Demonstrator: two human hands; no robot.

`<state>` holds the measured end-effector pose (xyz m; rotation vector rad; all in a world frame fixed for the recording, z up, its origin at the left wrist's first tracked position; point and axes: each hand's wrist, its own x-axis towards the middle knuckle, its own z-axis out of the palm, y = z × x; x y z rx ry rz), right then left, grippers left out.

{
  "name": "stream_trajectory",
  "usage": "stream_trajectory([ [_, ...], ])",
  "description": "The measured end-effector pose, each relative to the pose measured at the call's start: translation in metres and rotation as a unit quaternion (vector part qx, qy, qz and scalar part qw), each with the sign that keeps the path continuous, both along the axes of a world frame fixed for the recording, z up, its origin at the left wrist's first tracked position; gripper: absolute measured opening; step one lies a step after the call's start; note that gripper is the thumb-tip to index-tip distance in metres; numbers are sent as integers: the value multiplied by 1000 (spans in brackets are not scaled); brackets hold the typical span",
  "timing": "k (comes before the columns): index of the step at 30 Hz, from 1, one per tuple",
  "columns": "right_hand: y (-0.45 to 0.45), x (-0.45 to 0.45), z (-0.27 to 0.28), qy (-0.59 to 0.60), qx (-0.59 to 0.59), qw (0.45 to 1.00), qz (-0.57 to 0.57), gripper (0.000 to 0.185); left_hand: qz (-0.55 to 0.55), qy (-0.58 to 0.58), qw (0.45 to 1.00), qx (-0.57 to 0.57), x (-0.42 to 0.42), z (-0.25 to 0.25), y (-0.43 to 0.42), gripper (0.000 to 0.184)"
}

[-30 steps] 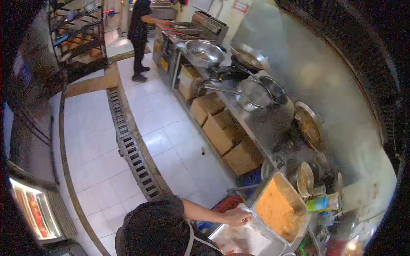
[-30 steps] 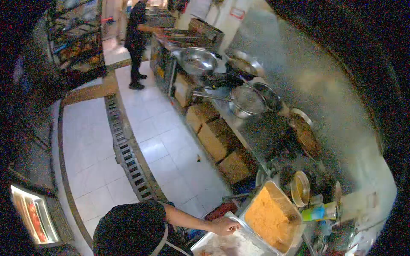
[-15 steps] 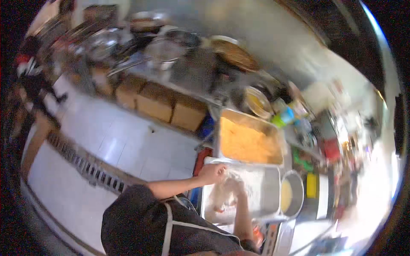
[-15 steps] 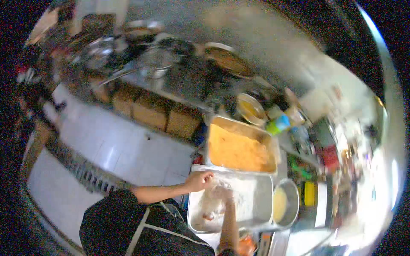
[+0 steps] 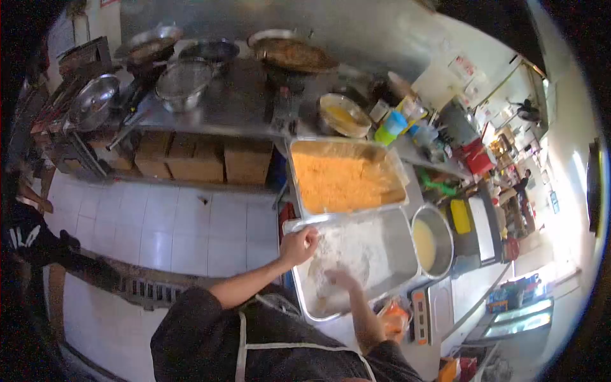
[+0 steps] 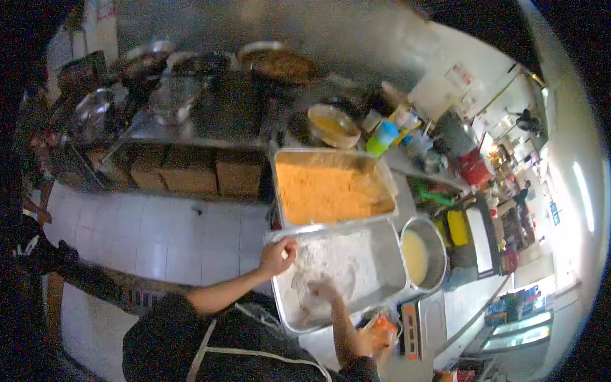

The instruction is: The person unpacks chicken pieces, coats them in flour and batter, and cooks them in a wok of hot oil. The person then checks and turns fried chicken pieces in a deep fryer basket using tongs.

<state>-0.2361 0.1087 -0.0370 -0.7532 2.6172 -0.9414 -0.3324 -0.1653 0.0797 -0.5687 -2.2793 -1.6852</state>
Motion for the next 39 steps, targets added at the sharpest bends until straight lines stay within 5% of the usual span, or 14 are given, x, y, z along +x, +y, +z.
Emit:
stream_trajectory([
  [3, 3, -4, 5, -149, 68, 980, -114, 25, 1, -4, 1000, -3, 0, 0, 2, 17],
  [5, -10, -2, 45, -345, -428, 738, -391, 17, -7, -27, 1000, -13, -3, -3, 3, 17],
  [6, -7, -9, 59, -324, -220, 838, -381, 39, -12, -26, 1000, -1, -7, -23, 8, 17],
  [7, -21, 1, 84, -211, -223, 898, -315, 17, 5, -9, 1000, -24, -6, -27, 10, 17],
  [8, -18, 4, 69, -198, -348, 832, -385, 37, 3, 4, 1000, -11, -8, -22, 11, 17],
  [13, -23, 13, 53, 135, 202, 908, -341, 34, -24, -29, 999, -11, -1, -20, 18, 18],
  [17, -8, 10, 64, 176, -60, 894, -408, 25, -16, -36, 999, -29, -8, -9, 20, 17],
  [18, 14, 15, 41, -47, -22, 902, -428, 27, -17, -37, 999, -34, -5, -10, 18, 18],
  [24, -109, 23, 90, -238, 364, 891, -132, 36, -12, -35, 999, -22, -3, -16, 15, 17],
  [27, -88, 52, 36, -123, 300, 930, -172, 29, -20, -28, 999, 13, -2, -15, 15, 16],
  [30, -62, 38, 78, -281, 24, 925, -255, 33, -12, -34, 999, 15, -5, -17, 15, 15],
  [33, -8, 33, 31, 131, 284, 927, 207, 52, -13, -36, 999, 10, -4, -6, 11, 18],
  [34, -2, 37, 26, -75, 59, 995, -38, 60, 5, -25, 1000, 3, -3, -4, 9, 18],
  [39, -19, -6, 75, -218, 41, 861, -457, 64, -13, -30, 999, -6, 0, -6, 17, 15],
])
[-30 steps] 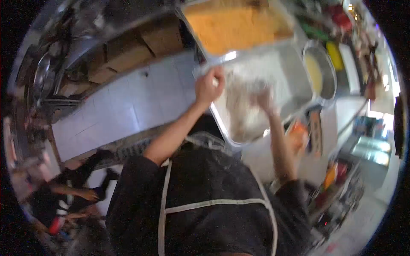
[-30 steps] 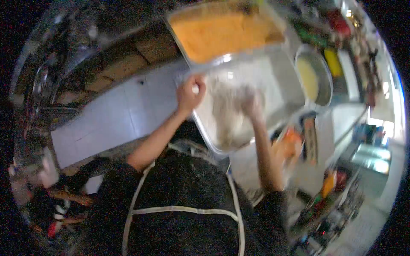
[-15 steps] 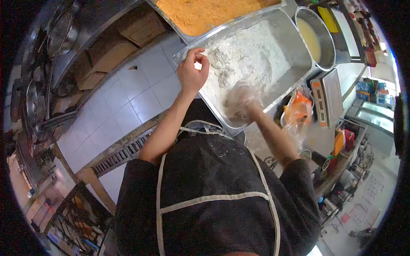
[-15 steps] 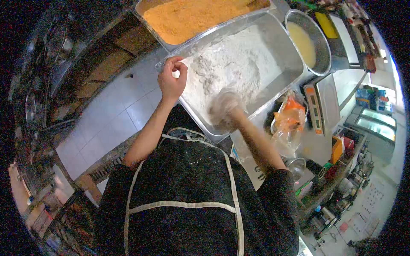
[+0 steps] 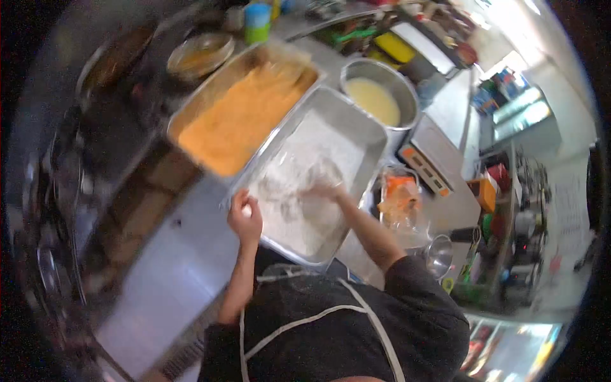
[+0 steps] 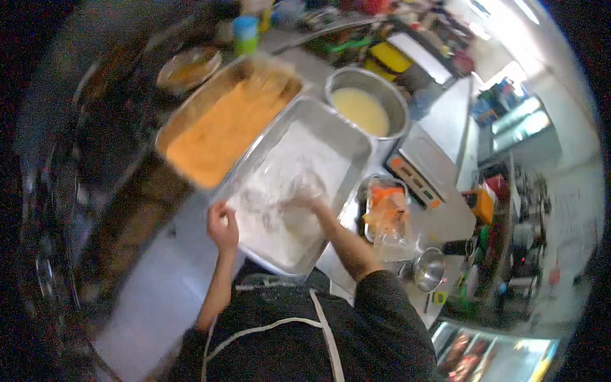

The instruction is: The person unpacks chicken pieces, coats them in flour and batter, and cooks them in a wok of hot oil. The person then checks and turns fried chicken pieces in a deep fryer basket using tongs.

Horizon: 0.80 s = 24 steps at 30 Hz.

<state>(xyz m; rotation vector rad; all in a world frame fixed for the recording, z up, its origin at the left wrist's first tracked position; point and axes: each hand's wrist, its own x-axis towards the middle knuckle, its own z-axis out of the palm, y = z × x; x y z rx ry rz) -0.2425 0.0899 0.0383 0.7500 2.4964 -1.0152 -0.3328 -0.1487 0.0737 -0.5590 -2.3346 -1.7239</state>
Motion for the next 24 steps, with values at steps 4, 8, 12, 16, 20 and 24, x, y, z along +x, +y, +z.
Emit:
stream_trajectory([
  [4, -6, -2, -92, -32, -236, 964, -117, 49, -39, -45, 998, -12, 1, 18, -1, 16],
  [8, -40, 17, -33, -49, 35, 998, -10, 35, -51, -33, 998, -7, 0, 2, 4, 15],
  [12, -23, 36, -110, 149, 125, 967, 166, 40, -35, -1, 999, 21, 0, -5, 2, 13],
  [16, -24, 40, 11, 42, 95, 994, -23, 30, -61, -44, 997, 18, 0, -2, 4, 15],
  [20, -3, 39, -32, 64, 120, 991, -18, 30, -70, -9, 998, 1, 0, -12, 5, 16],
  [24, 0, 34, -20, 90, 83, 992, -9, 31, -54, -6, 998, 19, -1, -16, 6, 16],
])
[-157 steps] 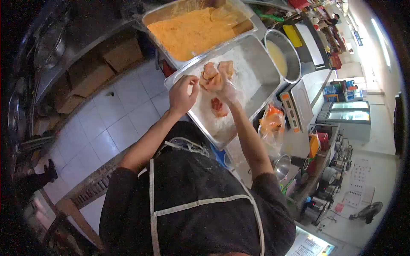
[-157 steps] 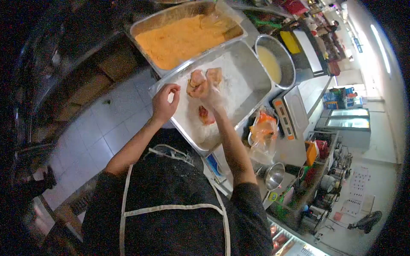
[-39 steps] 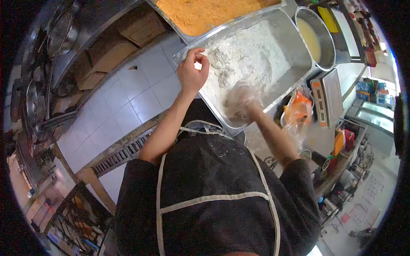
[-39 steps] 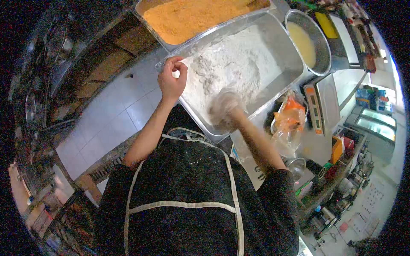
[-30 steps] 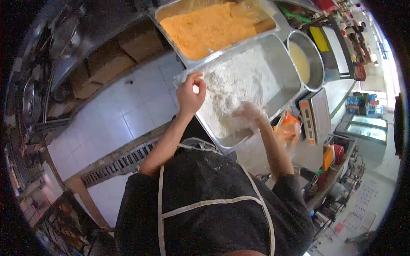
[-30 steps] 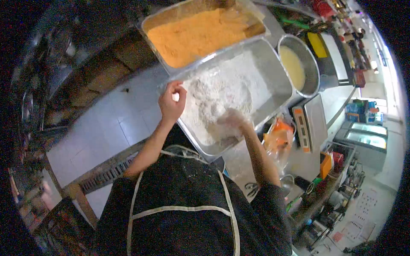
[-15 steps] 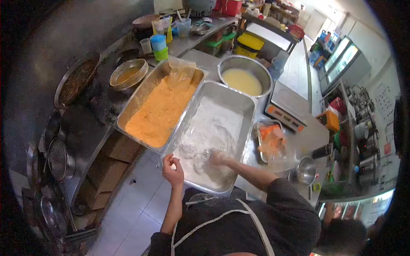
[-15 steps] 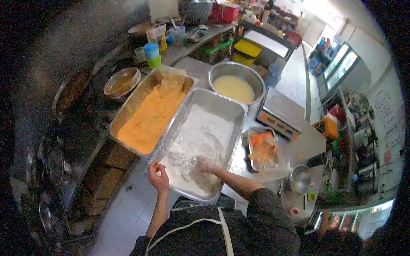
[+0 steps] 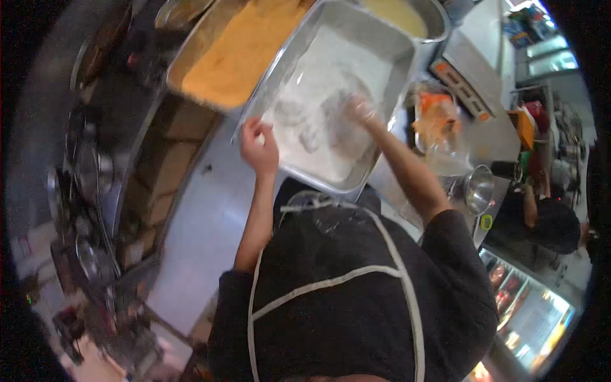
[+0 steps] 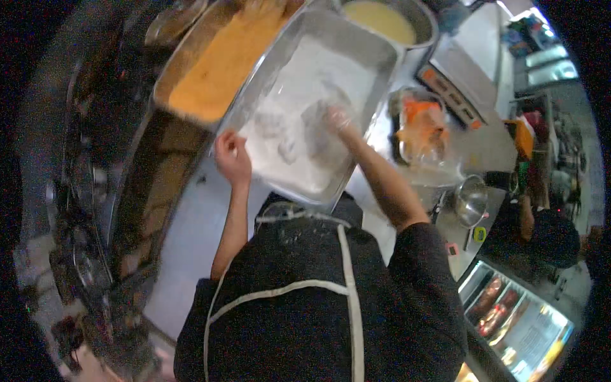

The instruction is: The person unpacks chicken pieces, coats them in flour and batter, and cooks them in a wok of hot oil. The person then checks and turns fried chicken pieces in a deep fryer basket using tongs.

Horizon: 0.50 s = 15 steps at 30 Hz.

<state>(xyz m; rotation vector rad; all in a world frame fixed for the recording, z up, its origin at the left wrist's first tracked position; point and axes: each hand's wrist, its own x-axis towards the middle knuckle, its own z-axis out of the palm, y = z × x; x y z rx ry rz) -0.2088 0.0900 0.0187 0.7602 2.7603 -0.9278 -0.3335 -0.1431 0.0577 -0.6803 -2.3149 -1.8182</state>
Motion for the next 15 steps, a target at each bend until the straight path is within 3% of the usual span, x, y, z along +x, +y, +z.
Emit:
stream_trajectory([
  [4, -12, -10, -22, 52, 49, 997, -11, 32, 11, -15, 1000, -22, -1, 4, -1, 13],
  [7, -12, -13, -25, -42, 81, 996, -4, 33, 17, -31, 999, -6, 0, 7, 1, 14],
  [10, -1, -14, 38, 1, 21, 999, -35, 37, 13, -38, 999, -6, -1, 5, -3, 15],
  [11, 17, -13, 22, 60, -83, 993, -60, 35, 0, -29, 1000, -6, -1, 5, -1, 16],
  [12, 32, -17, 3, 59, -79, 994, -54, 35, 5, -30, 1000, -2, -2, 5, -1, 16],
  [14, 38, -24, 11, 13, 42, 993, -109, 32, 2, -19, 1000, -12, -2, 5, -2, 16],
  [15, 43, -24, 19, 66, 71, 995, -34, 34, 1, -17, 1000, -7, -2, 6, 0, 16],
])
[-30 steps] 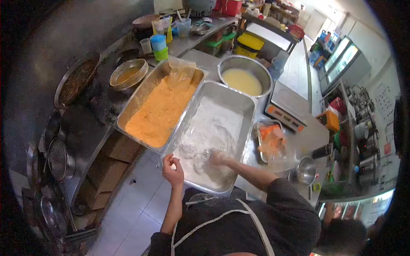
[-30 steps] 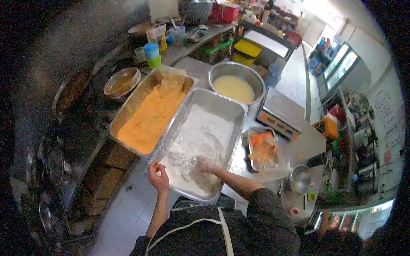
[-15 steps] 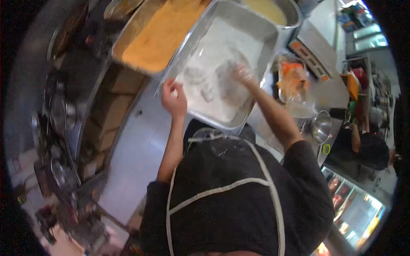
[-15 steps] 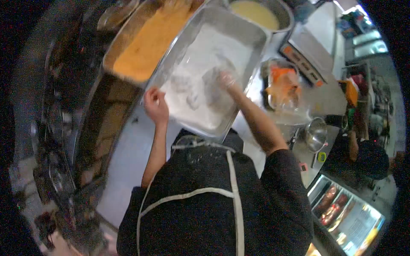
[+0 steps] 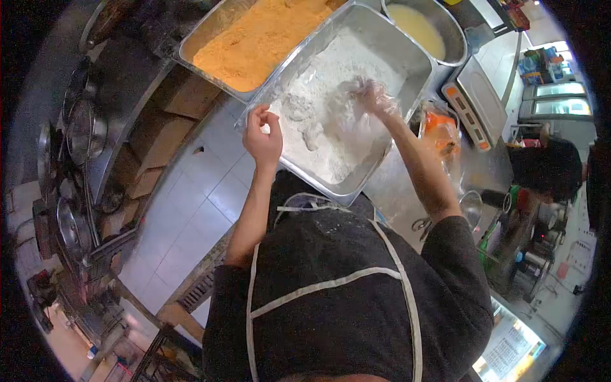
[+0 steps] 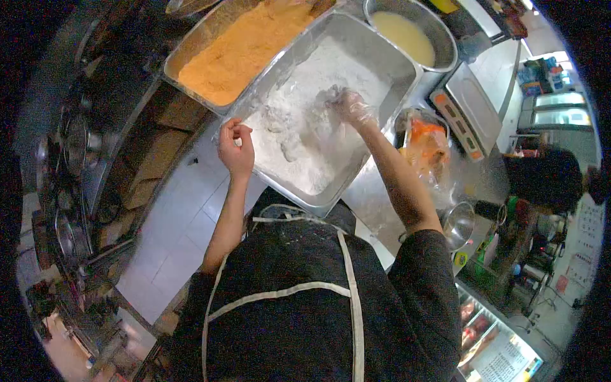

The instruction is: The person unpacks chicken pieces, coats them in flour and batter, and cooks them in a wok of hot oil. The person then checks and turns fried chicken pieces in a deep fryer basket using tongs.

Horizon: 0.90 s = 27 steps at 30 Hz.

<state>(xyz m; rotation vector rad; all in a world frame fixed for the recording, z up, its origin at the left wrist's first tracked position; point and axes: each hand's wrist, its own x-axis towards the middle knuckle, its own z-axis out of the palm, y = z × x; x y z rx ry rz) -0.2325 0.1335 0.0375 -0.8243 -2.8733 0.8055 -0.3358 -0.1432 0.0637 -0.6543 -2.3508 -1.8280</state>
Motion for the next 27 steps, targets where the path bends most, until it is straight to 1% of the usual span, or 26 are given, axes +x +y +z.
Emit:
stream_trajectory([
  [1, 5, -2, 0, 4, 5, 1000, 2, 34, 14, 13, 1000, -7, -1, 1, 1, 16],
  [3, 12, 0, -4, 36, -112, 993, -22, 34, 29, 25, 999, -12, 2, 0, -1, 16],
  [4, 11, 0, 3, 39, -108, 993, -24, 34, 31, 19, 999, -19, 2, 2, -1, 16],
  [5, 11, 0, 10, 145, -207, 967, -23, 34, 32, 13, 999, -25, 2, 4, 0, 16],
  [6, 14, 0, 19, 246, -301, 921, -18, 34, 37, 12, 998, -39, 2, 6, 0, 15],
  [7, 29, -2, 19, 248, -294, 923, -16, 34, 37, 13, 999, -32, 2, 7, 1, 15],
  [8, 49, -4, 16, 203, -146, 968, 10, 34, 34, 6, 999, -15, 3, 6, 2, 15],
  [9, 69, -4, 14, 153, 7, 988, 34, 33, 31, 0, 1000, 2, 3, 5, 3, 15],
  [10, 80, -6, 37, 120, -62, 991, 20, 35, 32, 29, 999, -25, 0, -3, 2, 16],
  [11, 94, -5, 53, 123, -53, 991, 17, 35, 28, 32, 999, -17, 0, -1, 2, 16],
  [13, 126, -2, 84, 157, 0, 988, 13, 35, 26, 1, 1000, -12, 3, 2, 5, 16],
  [14, 144, -4, 98, 108, 96, 987, -64, 30, 28, 7, 999, -26, 2, -1, 4, 16],
  [15, 170, -4, 102, 129, 132, 978, -94, 30, 32, 14, 999, -40, 2, -5, 4, 15],
  [16, 200, -3, 100, 167, 148, 968, -115, 29, 33, 20, 999, -37, 3, -1, 7, 15],
  [17, 235, -3, 96, 209, 156, 957, -127, 28, 34, -11, 999, -39, 4, 5, 9, 15],
  [18, 269, -4, 91, 229, 166, 950, -130, 28, 37, -42, 997, -43, 6, 8, 10, 14],
  [19, 299, -5, 86, 234, 174, 948, -125, 27, 44, -36, 997, -44, 6, 8, 11, 14],
  [20, 320, -5, 95, 134, 231, 958, -106, 36, 33, -43, 997, -58, 6, 7, 11, 15],
  [21, 332, -7, 91, 129, 184, 966, -128, 37, 24, -51, 996, -74, 5, 6, 12, 15],
  [23, 341, -17, 88, 39, 150, 962, -223, 34, 33, -57, 995, -80, 6, 8, 16, 14],
  [24, 351, -21, 71, 43, 141, 966, -214, 34, 36, -56, 993, -94, 7, 8, 17, 14],
  [26, 374, -25, 27, 89, 128, 976, -151, 33, 49, -54, 990, -119, 4, 10, 21, 14],
  [27, 379, -33, 9, 89, 116, 979, -143, 33, 41, -48, 990, -125, 4, 12, 23, 14],
])
